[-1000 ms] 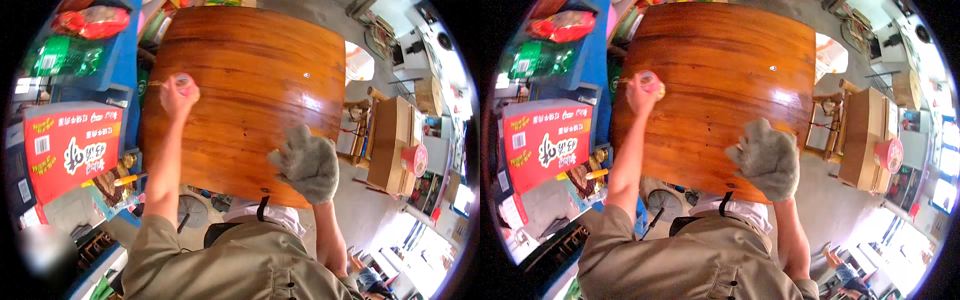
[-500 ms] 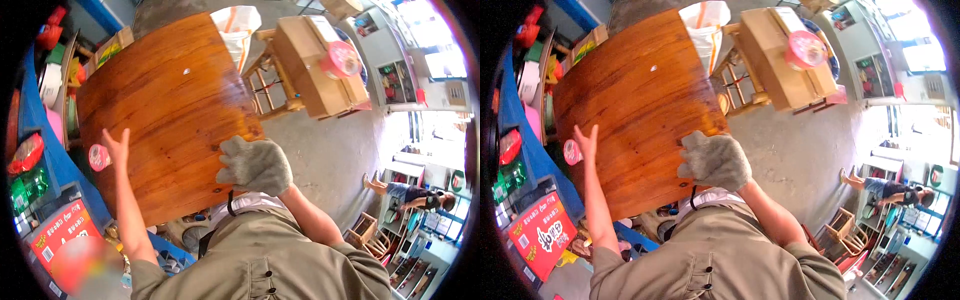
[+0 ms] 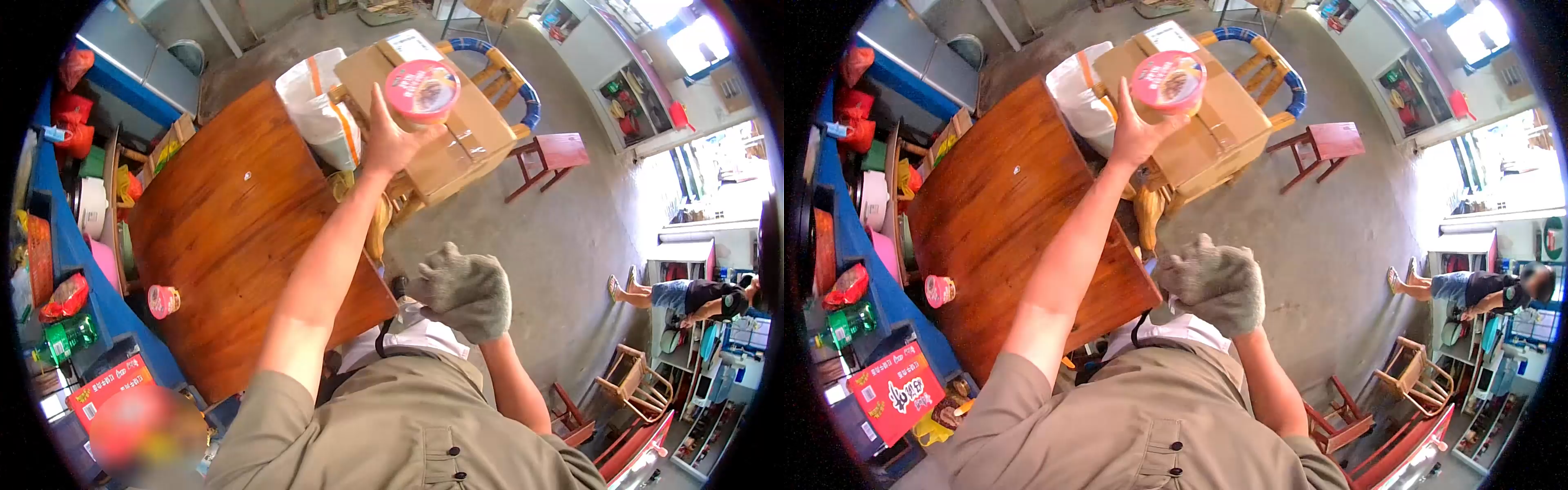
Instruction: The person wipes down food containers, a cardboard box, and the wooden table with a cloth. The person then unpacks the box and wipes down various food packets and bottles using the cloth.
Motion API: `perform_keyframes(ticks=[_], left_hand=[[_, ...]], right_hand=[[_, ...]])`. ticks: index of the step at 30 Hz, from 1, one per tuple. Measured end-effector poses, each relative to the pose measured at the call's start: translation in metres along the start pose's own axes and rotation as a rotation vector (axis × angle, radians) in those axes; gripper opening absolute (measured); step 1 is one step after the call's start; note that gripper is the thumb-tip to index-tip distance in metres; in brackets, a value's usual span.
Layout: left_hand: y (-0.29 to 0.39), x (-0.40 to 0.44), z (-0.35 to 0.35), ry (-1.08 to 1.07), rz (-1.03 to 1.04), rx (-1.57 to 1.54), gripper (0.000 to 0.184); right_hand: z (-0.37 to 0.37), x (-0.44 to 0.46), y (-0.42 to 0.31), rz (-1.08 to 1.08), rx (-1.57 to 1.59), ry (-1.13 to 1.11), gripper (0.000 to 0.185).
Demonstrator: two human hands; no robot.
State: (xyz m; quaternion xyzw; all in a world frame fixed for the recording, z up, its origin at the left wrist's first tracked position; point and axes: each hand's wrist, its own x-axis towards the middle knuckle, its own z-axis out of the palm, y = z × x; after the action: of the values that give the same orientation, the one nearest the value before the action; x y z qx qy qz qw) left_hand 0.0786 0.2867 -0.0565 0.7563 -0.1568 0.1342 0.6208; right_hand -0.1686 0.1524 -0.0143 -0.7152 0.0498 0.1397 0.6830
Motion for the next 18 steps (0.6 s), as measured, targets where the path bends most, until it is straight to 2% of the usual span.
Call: perform_keyframes(ticks=[1, 3, 5, 7, 9, 13, 15, 17, 18], left_hand=[[-0.004, 0.010, 0.012, 0.043, -0.008, -0.098, 0.113], [-0.006, 0.021, 0.029, 0.024, 0.014, -0.330, 0.097], [-0.005, 0.026, 0.034, 0.094, 0.032, -0.325, 0.085], [-0.015, 0.027, 0.043, 0.140, 0.033, -0.323, 0.087], [-0.017, 0.029, 0.047, 0.145, 0.066, -0.491, 0.082], [0.009, 0.022, 0.026, 0.089, -0.038, -0.352, 0.079], [0.047, -0.003, 0.008, -0.053, -0.056, -0.360, 0.082], [0.081, -0.049, -0.017, -0.101, -0.036, -0.167, 0.091], [0.091, -0.072, -0.025, -0.160, -0.073, -0.194, 0.094]], right_hand=[[-0.012, -0.006, 0.010, 0.001, 0.020, 0.025, 0.052], [-0.033, -0.017, 0.023, 0.009, 0.043, 0.070, 0.054], [-0.050, -0.025, 0.027, 0.009, 0.048, 0.098, 0.057], [-0.066, -0.028, 0.027, -0.002, 0.050, 0.122, 0.059], [-0.081, -0.024, 0.024, -0.044, 0.122, 0.164, 0.062], [-0.088, -0.008, -0.014, -0.119, 0.649, 0.342, 0.064], [-0.084, -0.003, -0.072, -0.295, 0.266, 0.329, 0.053], [-0.076, 0.008, -0.091, -0.399, 0.092, 0.284, 0.047], [-0.075, 0.013, -0.093, -0.463, -0.079, 0.310, 0.045]])
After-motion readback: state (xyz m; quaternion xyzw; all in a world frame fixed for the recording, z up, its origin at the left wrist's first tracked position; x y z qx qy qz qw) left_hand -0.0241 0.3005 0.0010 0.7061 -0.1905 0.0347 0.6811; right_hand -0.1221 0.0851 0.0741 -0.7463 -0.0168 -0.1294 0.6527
